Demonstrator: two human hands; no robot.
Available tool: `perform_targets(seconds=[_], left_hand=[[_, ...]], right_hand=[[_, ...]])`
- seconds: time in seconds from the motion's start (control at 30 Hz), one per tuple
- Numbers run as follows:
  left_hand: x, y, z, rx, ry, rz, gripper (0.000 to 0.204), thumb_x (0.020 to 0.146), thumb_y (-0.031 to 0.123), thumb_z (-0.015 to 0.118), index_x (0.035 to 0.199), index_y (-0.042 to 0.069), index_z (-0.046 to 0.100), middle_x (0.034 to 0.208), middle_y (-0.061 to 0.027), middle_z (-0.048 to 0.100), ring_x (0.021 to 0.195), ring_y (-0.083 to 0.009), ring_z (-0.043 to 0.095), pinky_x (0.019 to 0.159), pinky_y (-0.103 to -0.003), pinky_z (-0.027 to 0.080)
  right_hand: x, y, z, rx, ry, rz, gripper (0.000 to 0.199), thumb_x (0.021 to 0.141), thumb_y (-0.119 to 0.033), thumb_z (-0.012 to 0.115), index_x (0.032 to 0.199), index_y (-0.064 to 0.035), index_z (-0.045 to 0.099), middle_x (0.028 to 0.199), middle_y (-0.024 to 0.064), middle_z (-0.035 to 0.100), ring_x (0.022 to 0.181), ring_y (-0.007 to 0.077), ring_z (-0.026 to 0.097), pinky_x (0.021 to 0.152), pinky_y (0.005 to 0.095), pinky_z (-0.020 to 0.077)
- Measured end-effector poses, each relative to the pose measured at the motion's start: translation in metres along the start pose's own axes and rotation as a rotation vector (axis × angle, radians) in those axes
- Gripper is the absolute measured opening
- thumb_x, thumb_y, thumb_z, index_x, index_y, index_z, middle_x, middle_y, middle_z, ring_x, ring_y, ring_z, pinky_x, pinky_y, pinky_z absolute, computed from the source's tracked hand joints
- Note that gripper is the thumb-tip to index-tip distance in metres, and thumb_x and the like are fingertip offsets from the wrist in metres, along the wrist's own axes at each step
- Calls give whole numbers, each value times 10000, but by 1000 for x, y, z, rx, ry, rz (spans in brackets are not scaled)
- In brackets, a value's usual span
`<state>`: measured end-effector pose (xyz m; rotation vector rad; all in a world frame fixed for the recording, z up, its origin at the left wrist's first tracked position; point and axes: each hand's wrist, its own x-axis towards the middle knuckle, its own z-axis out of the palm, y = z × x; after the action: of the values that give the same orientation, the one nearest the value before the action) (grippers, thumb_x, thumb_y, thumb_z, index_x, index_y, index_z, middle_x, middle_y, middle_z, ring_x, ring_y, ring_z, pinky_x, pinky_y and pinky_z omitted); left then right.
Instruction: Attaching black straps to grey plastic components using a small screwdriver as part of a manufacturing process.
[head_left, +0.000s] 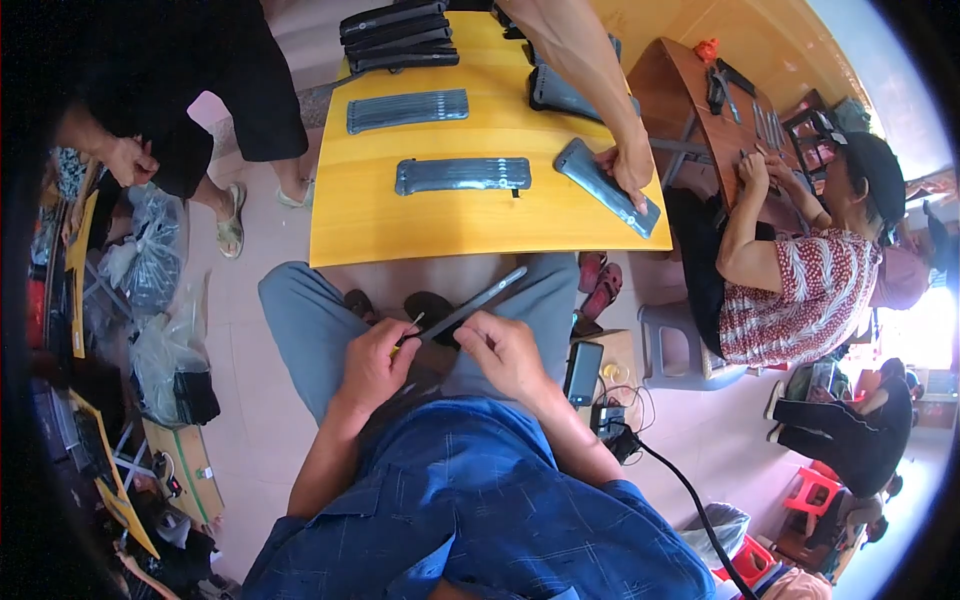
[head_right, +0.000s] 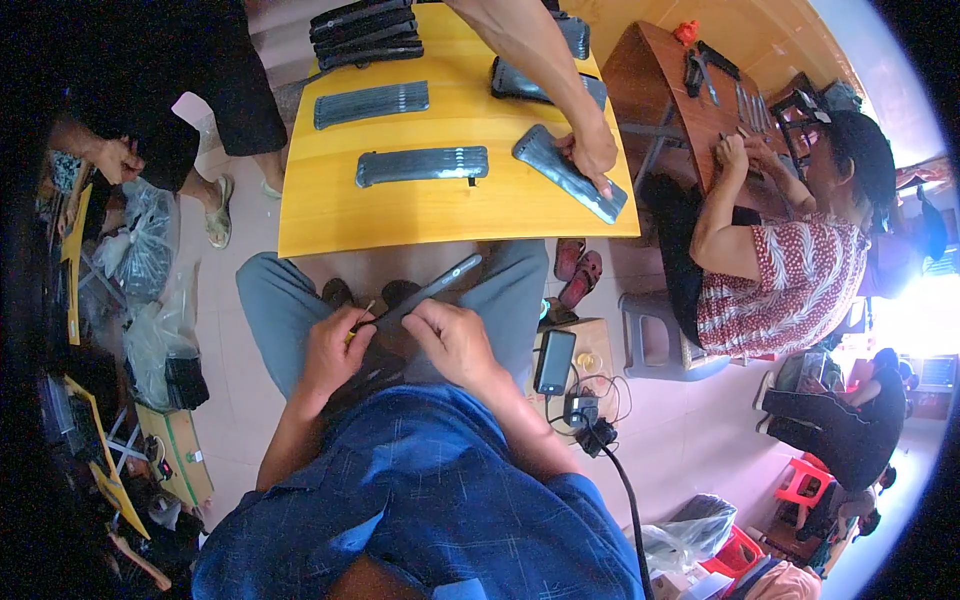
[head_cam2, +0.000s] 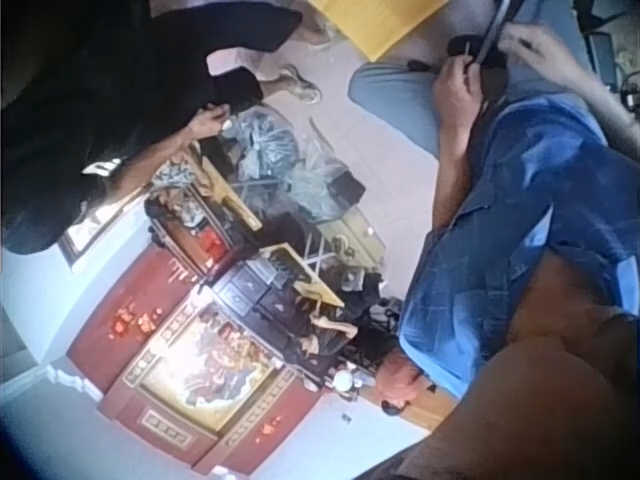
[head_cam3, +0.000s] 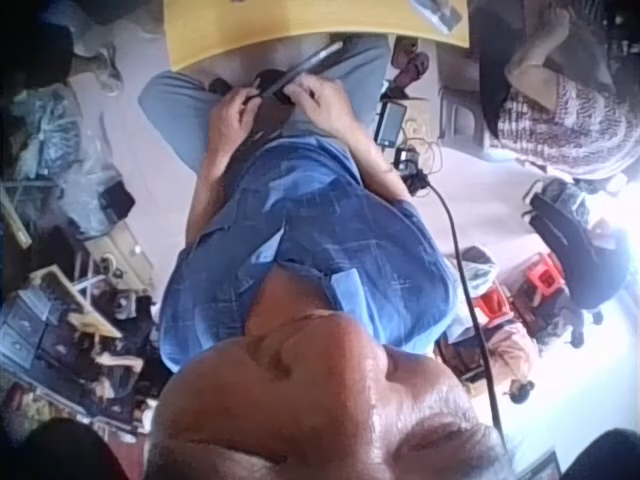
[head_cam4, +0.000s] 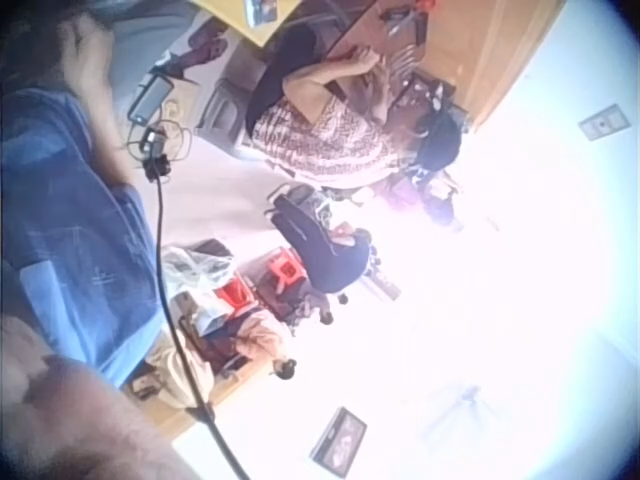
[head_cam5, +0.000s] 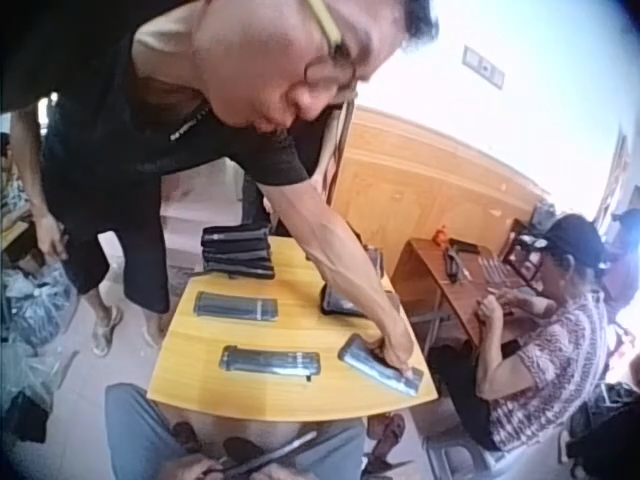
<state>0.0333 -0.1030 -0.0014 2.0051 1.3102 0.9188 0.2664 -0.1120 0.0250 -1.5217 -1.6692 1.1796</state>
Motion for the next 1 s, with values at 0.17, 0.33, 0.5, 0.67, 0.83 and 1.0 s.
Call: perform_targets(seconds=[0.17, 0.33, 0.5, 0.67, 0.83, 1.0], left_hand=[[9, -1, -10, 121, -136, 98, 162, 905, 163, 729, 1018, 57, 681, 969, -114, 702, 867, -356, 699, 701, -446, 573], [22, 21, -19, 93, -205, 126, 162, 900, 140, 728, 1021, 42, 682, 952, -137, 691, 869, -373, 691, 705, -442, 567], [17, 17, -14, -3, -199, 83, 163, 918, 118, 720, 1034, 11, 683, 957, -167, 701, 867, -384, 694, 719, -428, 568], [9, 12, -8, -207, 32, -82, 167, 980, 135, 659, 1091, 20, 707, 965, -175, 728, 863, -361, 718, 716, -400, 567], [22, 23, -3, -165, 32, -120, 166, 986, 121, 640, 1100, 26, 713, 946, -183, 733, 837, -363, 724, 709, -405, 566], [37, 33, -5, -72, 74, -36, 165, 971, 66, 650, 1124, 25, 693, 946, -181, 726, 832, -327, 733, 709, -372, 557]], right_hand=[[9, -27, -6, -313, 247, -520, 192, 918, -151, 721, 1060, -26, 684, 986, 152, 707, 878, 349, 689, 747, 432, 540], [12, -18, 1, -274, -64, -374, 224, 920, -153, 699, 1108, -34, 677, 1064, 187, 711, 996, 404, 682, 846, 485, 547], [7, -12, 11, -208, -14, -254, 222, 927, -129, 692, 1131, -42, 675, 972, 200, 713, 897, 411, 700, 758, 457, 566], [10, 3, 19, 151, 147, -81, 117, 991, -98, 659, 1089, -34, 661, 907, 110, 727, 801, 226, 731, 692, 350, 570], [26, 17, 13, 694, 196, 40, 133, 1071, -104, 565, 1200, -72, 573, 942, -14, 628, 778, 84, 641, 674, 227, 514], [38, -2, 2, 806, 173, 111, 134, 1080, -175, 576, 1200, -119, 560, 923, -14, 647, 764, 95, 664, 676, 212, 505]])
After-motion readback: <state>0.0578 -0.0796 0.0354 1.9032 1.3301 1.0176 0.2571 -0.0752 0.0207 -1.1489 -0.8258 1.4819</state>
